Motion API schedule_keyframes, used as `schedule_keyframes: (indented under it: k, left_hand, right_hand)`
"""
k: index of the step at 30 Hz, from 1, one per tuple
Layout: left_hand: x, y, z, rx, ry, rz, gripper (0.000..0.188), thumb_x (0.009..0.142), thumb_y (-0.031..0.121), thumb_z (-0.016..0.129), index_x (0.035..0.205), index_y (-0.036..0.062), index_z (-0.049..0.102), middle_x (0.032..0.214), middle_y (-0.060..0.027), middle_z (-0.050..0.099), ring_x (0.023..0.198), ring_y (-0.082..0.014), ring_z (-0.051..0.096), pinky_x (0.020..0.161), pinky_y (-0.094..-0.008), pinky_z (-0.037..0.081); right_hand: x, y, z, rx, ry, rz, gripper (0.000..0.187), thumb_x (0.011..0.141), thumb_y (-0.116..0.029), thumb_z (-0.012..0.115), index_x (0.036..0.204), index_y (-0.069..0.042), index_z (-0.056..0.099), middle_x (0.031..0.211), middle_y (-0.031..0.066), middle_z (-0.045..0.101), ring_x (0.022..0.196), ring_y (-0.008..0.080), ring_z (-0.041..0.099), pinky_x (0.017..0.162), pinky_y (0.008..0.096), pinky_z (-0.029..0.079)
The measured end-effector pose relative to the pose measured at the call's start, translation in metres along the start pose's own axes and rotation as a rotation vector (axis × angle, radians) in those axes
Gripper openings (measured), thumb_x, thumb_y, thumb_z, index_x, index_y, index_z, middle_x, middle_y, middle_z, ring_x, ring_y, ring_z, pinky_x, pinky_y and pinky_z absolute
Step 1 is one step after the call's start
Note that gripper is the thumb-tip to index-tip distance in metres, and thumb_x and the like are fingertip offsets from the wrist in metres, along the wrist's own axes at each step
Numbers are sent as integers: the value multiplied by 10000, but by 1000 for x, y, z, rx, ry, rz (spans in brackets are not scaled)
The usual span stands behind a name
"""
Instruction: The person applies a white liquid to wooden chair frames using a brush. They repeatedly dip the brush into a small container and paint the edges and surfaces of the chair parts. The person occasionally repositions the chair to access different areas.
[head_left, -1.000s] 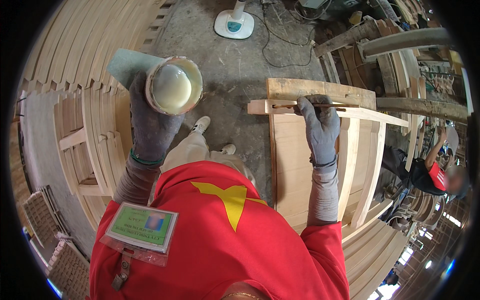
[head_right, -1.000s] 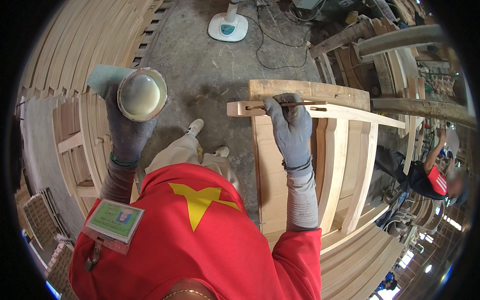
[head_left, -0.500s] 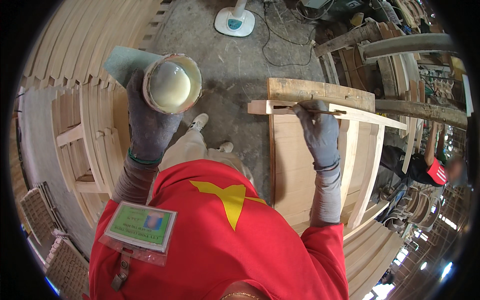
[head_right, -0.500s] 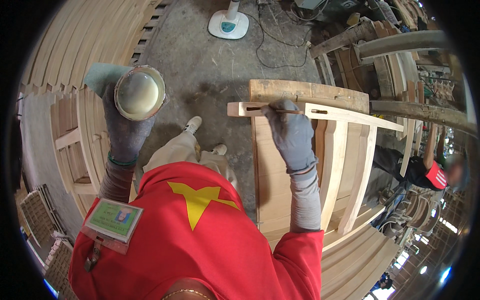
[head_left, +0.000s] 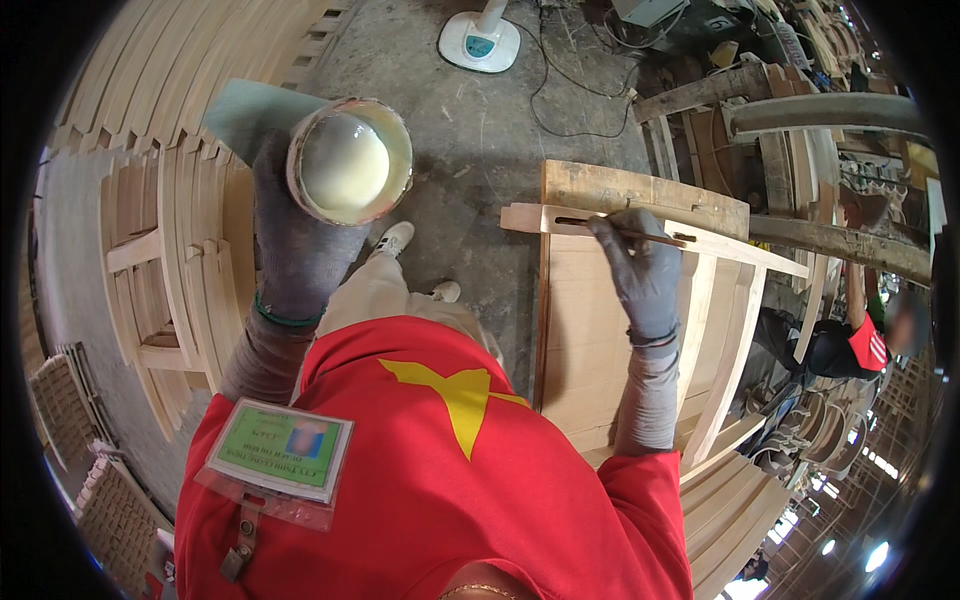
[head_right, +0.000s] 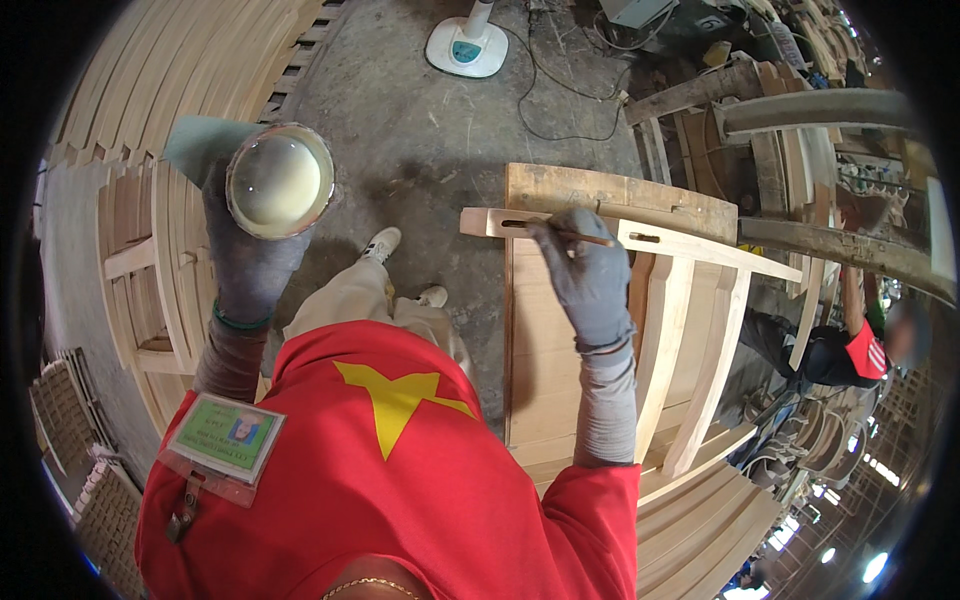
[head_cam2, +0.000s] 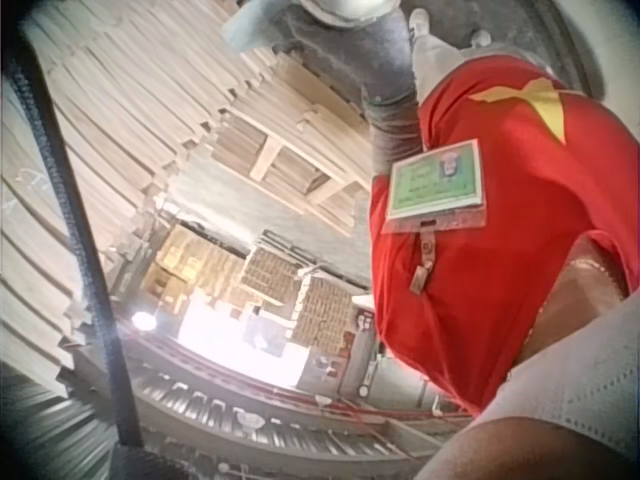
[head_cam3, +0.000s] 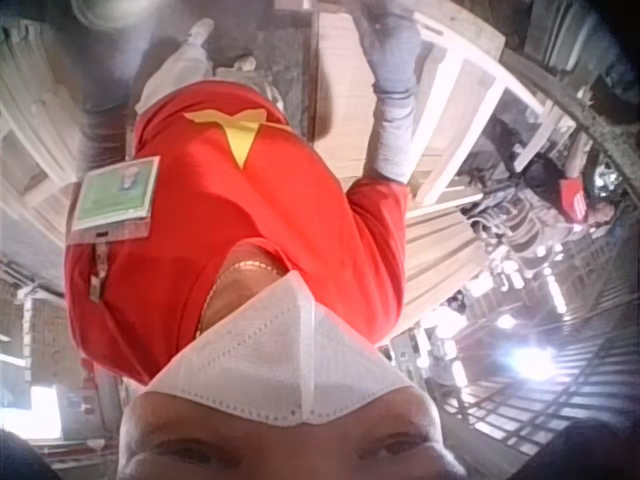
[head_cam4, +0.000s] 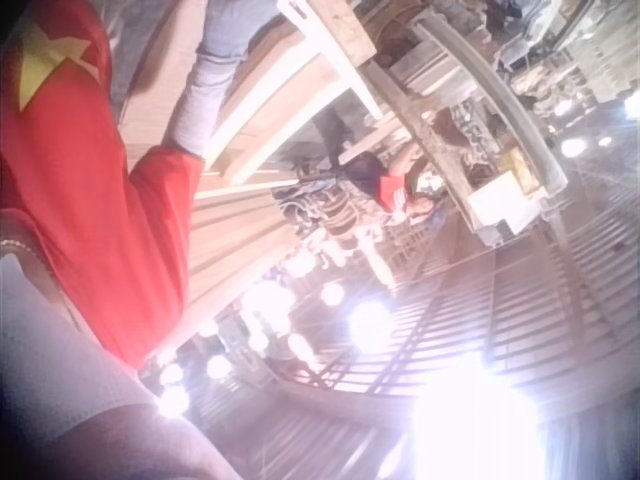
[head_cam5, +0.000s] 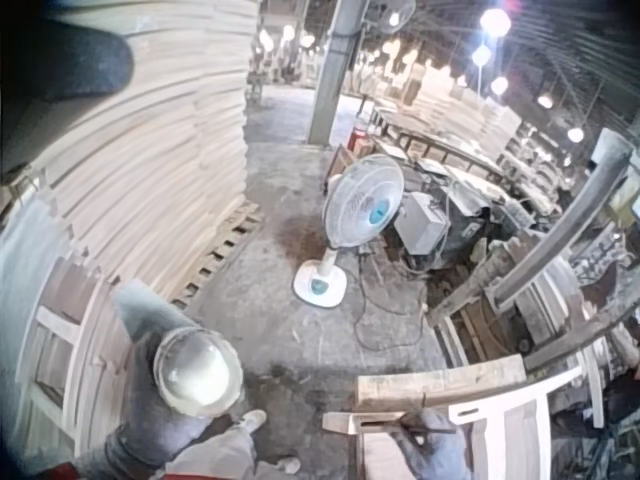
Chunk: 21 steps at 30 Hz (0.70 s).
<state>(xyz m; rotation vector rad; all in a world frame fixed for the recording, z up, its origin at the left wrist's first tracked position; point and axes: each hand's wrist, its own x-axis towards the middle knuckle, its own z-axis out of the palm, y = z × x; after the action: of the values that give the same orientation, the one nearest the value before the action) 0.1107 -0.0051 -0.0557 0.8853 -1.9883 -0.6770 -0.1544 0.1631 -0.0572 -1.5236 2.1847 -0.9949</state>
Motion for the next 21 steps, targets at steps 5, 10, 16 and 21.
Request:
schedule_keyframes:
  k: [5, 10, 16, 21]
  left_hand:
    - [4, 7, 0, 156, 53, 134, 679, 563, 88, 842, 1156, 29, 516, 1100, -118, 574, 986, -234, 570, 858, -330, 462]
    - [8, 5, -1, -45, 67, 17, 652, 558, 105, 846, 1135, 46, 549, 1060, -109, 592, 933, -248, 590, 818, -335, 482]
    - [23, 7, -5, 192, -72, 126, 640, 592, 143, 835, 1147, 34, 535, 1062, -111, 599, 957, -257, 590, 831, -340, 479]
    - [37, 1, -9, 161, -78, 181, 632, 591, 179, 842, 1132, 44, 545, 1049, -101, 610, 934, -244, 604, 837, -338, 476]
  right_hand:
    - [4, -7, 10, 195, -16, 24, 111, 823, -88, 662, 854, 8, 615, 768, 106, 621, 662, 155, 584, 589, 260, 460]
    - [-2, 4, -9, 96, 53, 101, 91, 837, -77, 647, 862, 7, 622, 784, 96, 648, 691, 115, 600, 596, 246, 470]
    - [1, -13, 20, 206, 50, 110, 153, 805, -113, 696, 807, 12, 608, 714, 91, 604, 619, 132, 556, 565, 251, 444]
    - [-7, 0, 8, 147, 172, 91, 122, 812, -93, 681, 844, 10, 625, 727, 92, 611, 626, 135, 563, 572, 244, 450]
